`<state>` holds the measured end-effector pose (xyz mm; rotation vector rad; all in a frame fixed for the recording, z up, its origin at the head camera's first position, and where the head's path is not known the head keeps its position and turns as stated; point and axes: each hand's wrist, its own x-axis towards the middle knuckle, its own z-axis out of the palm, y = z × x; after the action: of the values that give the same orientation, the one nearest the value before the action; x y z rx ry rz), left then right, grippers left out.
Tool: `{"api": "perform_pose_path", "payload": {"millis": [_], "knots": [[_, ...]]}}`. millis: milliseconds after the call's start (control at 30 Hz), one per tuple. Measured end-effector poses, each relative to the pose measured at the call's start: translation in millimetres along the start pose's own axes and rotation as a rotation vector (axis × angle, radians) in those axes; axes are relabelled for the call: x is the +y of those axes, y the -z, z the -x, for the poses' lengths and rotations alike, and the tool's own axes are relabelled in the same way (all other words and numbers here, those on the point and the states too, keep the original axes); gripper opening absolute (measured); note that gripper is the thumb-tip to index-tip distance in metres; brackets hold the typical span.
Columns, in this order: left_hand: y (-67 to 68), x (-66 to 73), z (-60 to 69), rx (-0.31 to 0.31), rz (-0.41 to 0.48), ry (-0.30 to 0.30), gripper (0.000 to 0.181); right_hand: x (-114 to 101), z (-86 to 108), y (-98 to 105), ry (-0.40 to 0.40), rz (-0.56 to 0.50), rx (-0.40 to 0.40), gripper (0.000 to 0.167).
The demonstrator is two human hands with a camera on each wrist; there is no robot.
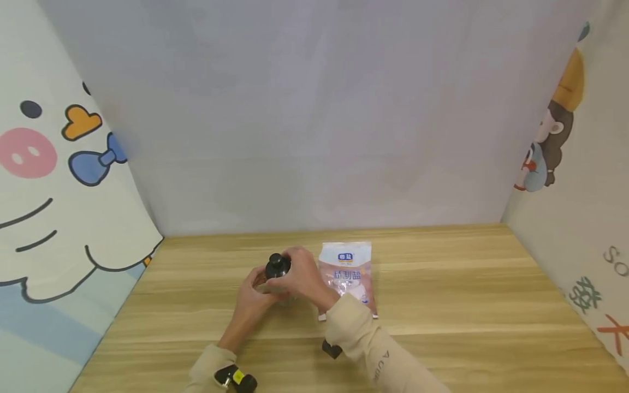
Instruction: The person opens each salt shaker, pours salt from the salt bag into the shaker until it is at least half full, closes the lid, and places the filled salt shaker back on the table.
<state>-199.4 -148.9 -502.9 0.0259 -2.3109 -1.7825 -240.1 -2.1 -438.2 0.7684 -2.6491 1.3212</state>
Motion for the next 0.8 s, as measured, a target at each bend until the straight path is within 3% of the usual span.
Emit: {"api": "perform_pose_path", "payload": {"millis": [333,467,667,800], "knots": [[6.0,1.2,1.1,0.011,-0.099,-0.041,0.061,0,-3.0,4,0.032,-0.006,-0.065,0.051],[6.7,4.0,1.2,-0.016,-0.096,-0.07,0.061,-3,-2.0,3,-0.003,-0.014,-0.067,0.055],[6.1,32.0,11.4,-0.057,-0.021,-0.055,0.056,-11,2.8,-1,-0.054,0.042,-0.019,0.064],[5.4,41.8,16.5,-0.041,-0.057,-0.052,0.054,-17,5.1,-6,-0.077,0.095,0.027,0.063]]}}
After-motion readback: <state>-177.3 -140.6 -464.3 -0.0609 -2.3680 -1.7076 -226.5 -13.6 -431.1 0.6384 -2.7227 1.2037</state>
